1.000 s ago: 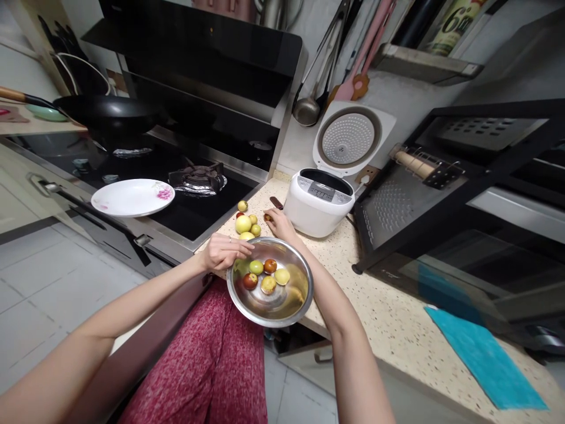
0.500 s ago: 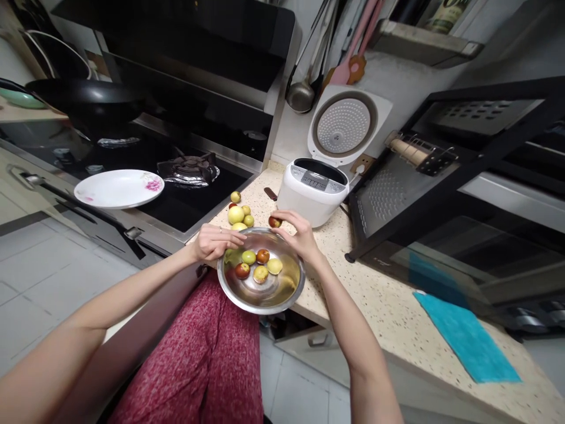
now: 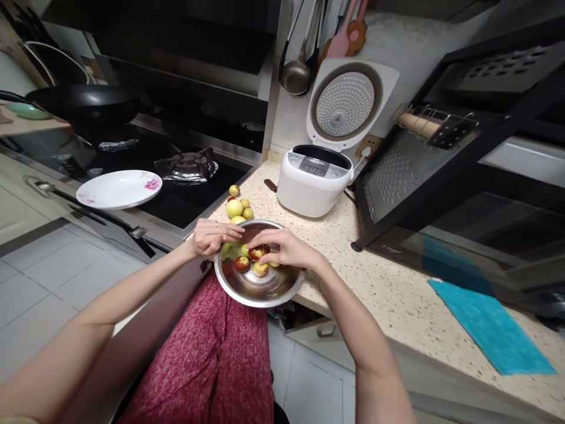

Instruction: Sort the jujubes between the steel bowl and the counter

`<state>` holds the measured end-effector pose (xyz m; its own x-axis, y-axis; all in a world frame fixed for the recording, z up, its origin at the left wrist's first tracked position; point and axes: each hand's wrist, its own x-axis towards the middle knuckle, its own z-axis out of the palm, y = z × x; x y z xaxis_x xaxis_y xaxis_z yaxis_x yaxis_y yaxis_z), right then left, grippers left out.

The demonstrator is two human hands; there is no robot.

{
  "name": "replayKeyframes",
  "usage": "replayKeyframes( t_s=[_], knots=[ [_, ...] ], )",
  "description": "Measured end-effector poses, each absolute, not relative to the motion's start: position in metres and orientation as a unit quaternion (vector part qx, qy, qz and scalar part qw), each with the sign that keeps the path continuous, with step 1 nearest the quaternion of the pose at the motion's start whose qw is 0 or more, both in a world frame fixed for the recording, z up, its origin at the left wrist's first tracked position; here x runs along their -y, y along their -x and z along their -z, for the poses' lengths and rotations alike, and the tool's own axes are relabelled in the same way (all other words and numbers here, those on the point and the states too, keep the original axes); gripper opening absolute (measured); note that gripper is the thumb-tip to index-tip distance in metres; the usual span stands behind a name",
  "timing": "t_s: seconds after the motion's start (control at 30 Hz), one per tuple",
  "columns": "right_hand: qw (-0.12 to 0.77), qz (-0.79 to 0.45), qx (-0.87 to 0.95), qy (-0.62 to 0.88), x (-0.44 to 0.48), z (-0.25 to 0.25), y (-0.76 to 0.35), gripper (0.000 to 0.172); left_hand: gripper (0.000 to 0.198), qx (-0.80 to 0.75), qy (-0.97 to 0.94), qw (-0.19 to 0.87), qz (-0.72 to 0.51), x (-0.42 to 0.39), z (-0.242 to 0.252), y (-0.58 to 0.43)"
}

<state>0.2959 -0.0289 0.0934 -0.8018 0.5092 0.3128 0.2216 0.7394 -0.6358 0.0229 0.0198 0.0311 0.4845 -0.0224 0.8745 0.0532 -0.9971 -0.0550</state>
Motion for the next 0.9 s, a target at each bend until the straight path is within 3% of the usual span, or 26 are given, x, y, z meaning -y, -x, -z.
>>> replayKeyframes(
  t_s=[0.2, 0.53, 0.9],
  knots=[
    [0.229, -0.334, 0.893, 0.197, 0.0253, -0.0926, -0.2974, 0.037, 0.041, 0.007, 0.855, 0.051, 0.517, -0.0181, -0.0334, -0.024],
    [0.238, -0.359, 0.882, 0.19, 0.0269, -0.0929, -0.2945, 0.011, 0.039, 0.014, 0.859, 0.041, 0.511, -0.018, -0.0308, -0.0228],
    [0.241, -0.352, 0.886, 0.183, 0.0277, -0.0927, -0.2937, 0.008, 0.04, 0.016, 0.865, 0.046, 0.499, -0.0171, -0.0324, -0.0232]
  ],
)
